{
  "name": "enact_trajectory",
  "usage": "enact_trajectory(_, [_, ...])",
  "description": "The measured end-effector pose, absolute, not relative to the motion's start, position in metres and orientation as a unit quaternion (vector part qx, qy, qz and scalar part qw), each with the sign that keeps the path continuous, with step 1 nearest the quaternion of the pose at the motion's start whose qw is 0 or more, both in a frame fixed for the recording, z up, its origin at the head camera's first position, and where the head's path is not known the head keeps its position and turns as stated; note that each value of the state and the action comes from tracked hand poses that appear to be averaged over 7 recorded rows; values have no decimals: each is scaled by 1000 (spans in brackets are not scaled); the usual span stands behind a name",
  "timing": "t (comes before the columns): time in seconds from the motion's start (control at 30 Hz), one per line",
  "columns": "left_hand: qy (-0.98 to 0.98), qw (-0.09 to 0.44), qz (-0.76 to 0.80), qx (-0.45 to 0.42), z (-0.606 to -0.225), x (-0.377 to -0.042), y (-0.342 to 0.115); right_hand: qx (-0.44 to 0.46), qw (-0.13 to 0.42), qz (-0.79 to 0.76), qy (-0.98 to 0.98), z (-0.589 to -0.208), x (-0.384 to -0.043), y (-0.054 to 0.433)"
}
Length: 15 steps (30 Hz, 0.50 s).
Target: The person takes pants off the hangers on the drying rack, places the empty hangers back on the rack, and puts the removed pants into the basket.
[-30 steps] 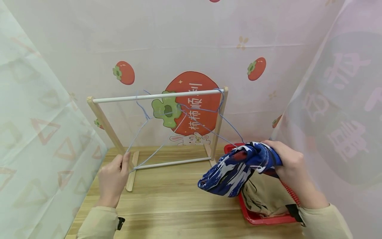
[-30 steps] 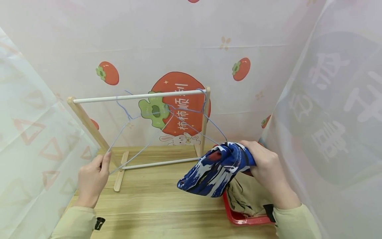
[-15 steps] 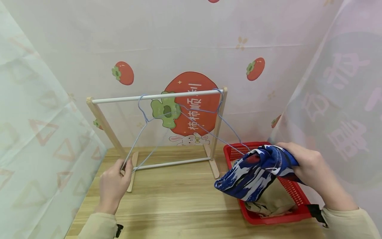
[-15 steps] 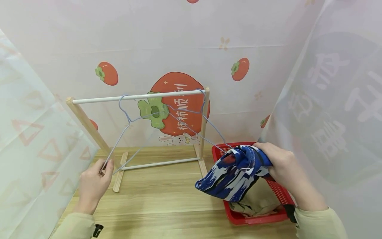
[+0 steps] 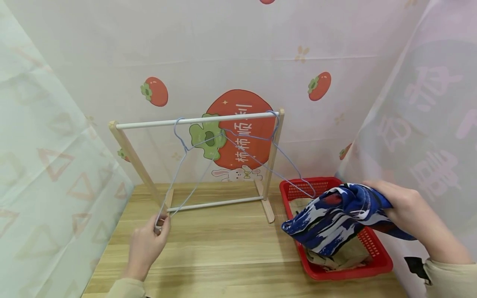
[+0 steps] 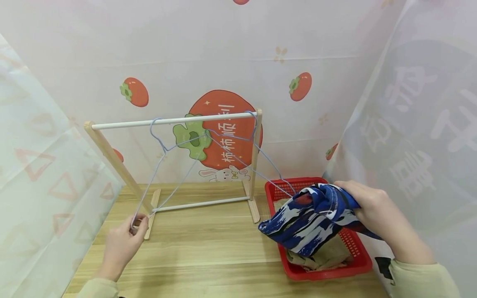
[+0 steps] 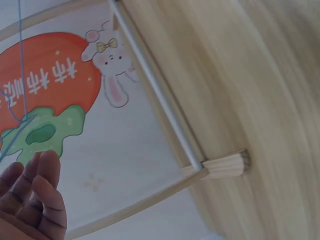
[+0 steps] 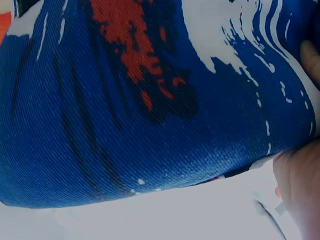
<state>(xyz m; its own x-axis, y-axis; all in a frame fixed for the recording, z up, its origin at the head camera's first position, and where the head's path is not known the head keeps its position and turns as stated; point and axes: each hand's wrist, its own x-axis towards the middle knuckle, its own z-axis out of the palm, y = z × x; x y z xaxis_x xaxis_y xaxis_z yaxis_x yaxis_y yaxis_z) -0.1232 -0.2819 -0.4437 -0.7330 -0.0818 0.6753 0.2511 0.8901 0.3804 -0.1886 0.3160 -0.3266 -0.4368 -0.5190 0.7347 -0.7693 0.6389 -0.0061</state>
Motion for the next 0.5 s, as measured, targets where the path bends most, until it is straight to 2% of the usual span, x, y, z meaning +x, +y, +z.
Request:
enact_trajectory(0.27, [-938,235,-254,-27,-471,-113,-273,371,366,159,-838,-319,-191,325])
enact_trajectory(0.5, [-956,136,-259,-8,-496,-108,-264,391,363,123,-837,-310,-197,334])
